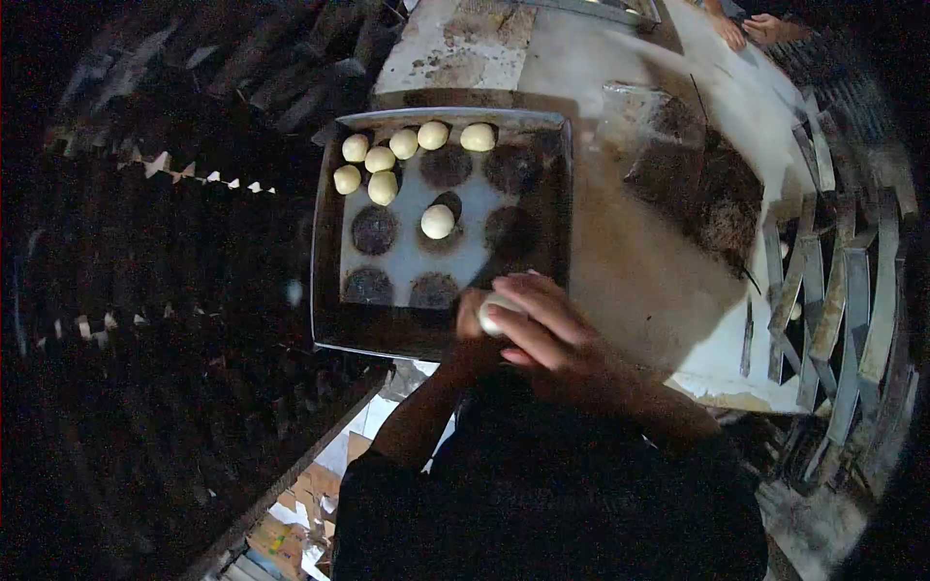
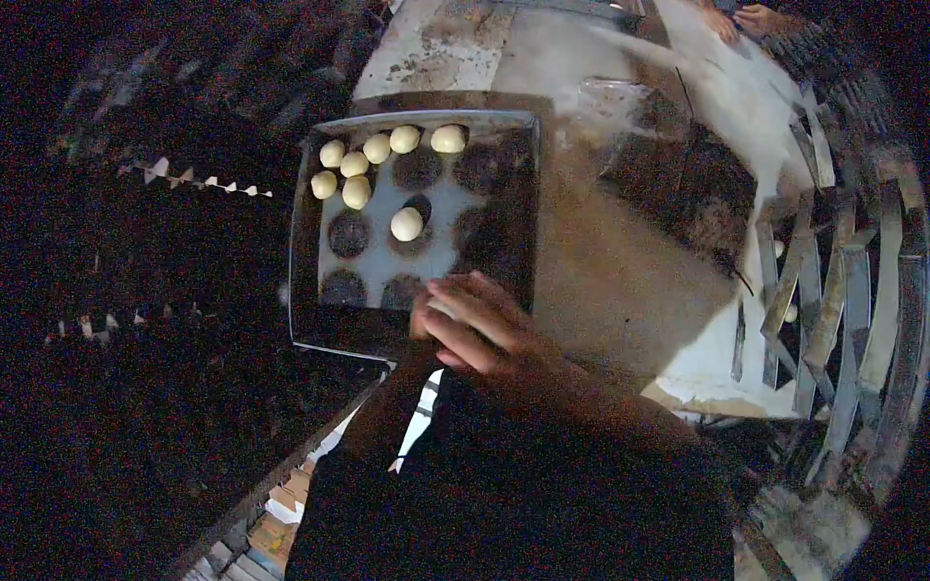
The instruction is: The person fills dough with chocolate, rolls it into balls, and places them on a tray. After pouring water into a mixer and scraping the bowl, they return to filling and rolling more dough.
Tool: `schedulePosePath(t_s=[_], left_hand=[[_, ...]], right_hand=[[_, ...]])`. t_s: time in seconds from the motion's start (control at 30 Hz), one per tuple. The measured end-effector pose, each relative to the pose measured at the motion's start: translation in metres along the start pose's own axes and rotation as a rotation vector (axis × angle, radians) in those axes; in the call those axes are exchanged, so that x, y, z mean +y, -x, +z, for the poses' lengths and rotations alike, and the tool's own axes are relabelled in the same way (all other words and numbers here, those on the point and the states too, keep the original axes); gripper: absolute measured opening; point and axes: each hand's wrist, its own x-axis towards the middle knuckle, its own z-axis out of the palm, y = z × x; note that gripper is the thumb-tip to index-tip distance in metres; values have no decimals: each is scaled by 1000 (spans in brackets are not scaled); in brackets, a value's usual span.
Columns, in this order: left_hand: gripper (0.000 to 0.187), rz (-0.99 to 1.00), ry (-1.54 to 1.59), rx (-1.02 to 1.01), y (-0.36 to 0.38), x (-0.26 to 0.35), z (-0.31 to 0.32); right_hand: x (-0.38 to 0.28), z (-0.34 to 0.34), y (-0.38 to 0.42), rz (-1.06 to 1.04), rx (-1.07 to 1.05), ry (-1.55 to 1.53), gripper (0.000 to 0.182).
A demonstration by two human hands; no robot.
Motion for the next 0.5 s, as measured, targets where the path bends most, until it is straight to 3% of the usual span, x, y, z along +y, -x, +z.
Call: schedulePosePath(t_s=[0.03,0.1,0.13,0.17,0.23,0.3,0.37,0.43,0.5], left_hand=[[24,83,-353,-50,4,-44,21],[28,24,-409,-211,9,-53,13],[29,-121,-110,-313,4,-19,-14],[32,-135,-62,-276,4,-14,-27],[40,-155,35,-201,4,-3,-55],[42,-54,-102,-28,-4,17,-105],[45,167,-48,270,-12,-12,-143],[44,19,107,393,-13,-11,-180],[39,61,-268,561,-26,-26,-203]], right_hand=[[9,15,-6,-156,-28,25,44],[22,53,4,-62,18,-62,46],[28,64,8,34,-14,-73,46],[39,70,9,121,-46,-81,45],[66,81,3,235,-36,-52,48],[103,86,-12,279,38,30,54],[124,107,-11,386,-147,286,62],[139,112,-17,413,-277,439,69],[140,106,-12,372,-364,481,75]])
